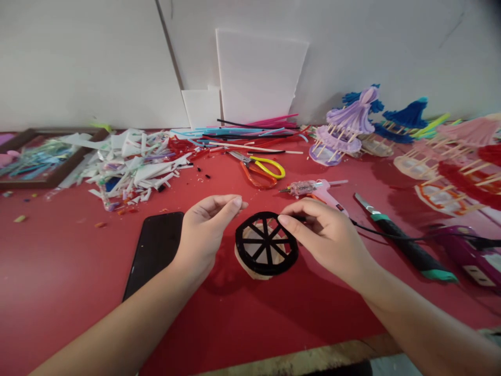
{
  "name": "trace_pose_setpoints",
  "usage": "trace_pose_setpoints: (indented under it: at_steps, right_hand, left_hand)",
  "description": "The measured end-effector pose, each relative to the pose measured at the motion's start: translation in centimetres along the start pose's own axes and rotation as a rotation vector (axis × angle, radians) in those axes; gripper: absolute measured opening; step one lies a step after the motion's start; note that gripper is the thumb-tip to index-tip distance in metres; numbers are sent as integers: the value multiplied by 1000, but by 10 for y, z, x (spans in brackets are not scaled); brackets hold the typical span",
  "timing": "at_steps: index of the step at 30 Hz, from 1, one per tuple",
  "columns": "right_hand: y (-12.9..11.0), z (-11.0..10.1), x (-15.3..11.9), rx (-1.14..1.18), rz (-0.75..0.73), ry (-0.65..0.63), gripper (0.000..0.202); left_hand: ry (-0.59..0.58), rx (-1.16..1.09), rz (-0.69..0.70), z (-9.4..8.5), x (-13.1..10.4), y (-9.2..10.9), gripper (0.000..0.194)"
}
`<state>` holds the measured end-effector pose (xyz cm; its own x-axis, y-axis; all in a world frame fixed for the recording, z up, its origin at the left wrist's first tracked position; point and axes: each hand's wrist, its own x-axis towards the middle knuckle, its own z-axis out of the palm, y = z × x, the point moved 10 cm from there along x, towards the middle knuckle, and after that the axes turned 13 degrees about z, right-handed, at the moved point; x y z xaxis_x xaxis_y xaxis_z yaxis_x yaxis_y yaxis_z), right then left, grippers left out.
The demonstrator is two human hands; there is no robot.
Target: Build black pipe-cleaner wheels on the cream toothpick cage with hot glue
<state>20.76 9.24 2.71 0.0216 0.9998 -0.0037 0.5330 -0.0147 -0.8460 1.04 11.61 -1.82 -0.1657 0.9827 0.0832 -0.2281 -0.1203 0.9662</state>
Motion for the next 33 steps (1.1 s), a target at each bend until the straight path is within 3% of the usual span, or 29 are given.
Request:
trace_pose_setpoints:
  at_steps: [8,13,16,20,23,25,28,33]
  right_hand:
    - [-2,-7,0,-63,-96,-95,16]
    - [-18,-13,-4,-201,-297,-60,11]
    - [-27,-14,-8,-235,-408,-32,10]
    - [-30,-12,-10,-252,-434,-41,8]
    - [-29,-12,-9,-251,-409,-58,8]
    - [-27,-13,-7,-246,-355,-64,9]
    - [-19,-17,0,-216,-245,-55,10]
    - [-6,-27,7,-132,-147,-12,11]
  left_hand:
    - [12,-49,4,-2,3,-2,25]
    - [-85,111,79,4,0,4,25]
    - [-224,278,257,16,-6,24,29]
    - [-501,552,740,47,-34,64,52]
    - [-658,708,994,66,-58,76,73]
    - [-728,769,1082,73,-69,77,63]
    - [-806,823,1161,81,-80,76,31]
    - [-817,801,1193,83,-82,78,26]
